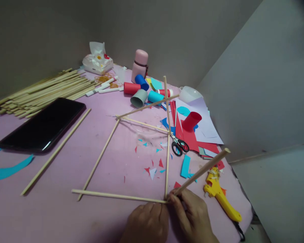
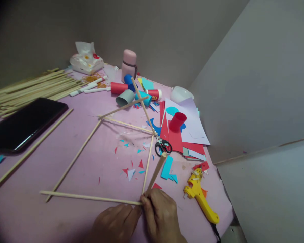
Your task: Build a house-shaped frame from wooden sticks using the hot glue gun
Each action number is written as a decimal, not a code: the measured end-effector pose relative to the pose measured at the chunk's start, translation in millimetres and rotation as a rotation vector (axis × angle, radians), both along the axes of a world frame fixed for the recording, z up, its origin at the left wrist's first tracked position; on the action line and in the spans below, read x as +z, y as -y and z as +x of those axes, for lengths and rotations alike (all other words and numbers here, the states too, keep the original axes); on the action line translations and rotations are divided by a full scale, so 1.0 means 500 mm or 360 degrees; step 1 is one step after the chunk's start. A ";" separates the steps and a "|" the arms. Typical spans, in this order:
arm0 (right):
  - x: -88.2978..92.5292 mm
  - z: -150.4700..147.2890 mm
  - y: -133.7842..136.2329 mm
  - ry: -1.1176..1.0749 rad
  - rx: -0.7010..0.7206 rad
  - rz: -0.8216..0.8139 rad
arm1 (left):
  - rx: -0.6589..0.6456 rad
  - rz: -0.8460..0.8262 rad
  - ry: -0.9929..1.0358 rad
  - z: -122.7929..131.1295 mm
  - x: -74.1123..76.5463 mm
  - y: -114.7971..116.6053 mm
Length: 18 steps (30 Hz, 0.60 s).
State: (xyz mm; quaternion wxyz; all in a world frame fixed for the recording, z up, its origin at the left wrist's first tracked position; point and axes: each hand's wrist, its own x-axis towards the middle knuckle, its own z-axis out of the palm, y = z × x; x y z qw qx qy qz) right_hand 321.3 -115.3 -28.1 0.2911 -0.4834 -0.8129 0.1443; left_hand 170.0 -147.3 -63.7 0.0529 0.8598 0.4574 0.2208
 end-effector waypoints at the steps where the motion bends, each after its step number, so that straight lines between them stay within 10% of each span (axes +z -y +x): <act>1: 0.000 -0.001 0.000 -0.0002 -0.0003 0.0003 | 0.0002 0.0004 0.0012 0.000 -0.001 -0.001; 18: 0.002 -0.003 -0.003 -0.0056 -0.0043 -0.0161 | 0.0059 0.0132 0.0123 -0.001 -0.012 -0.006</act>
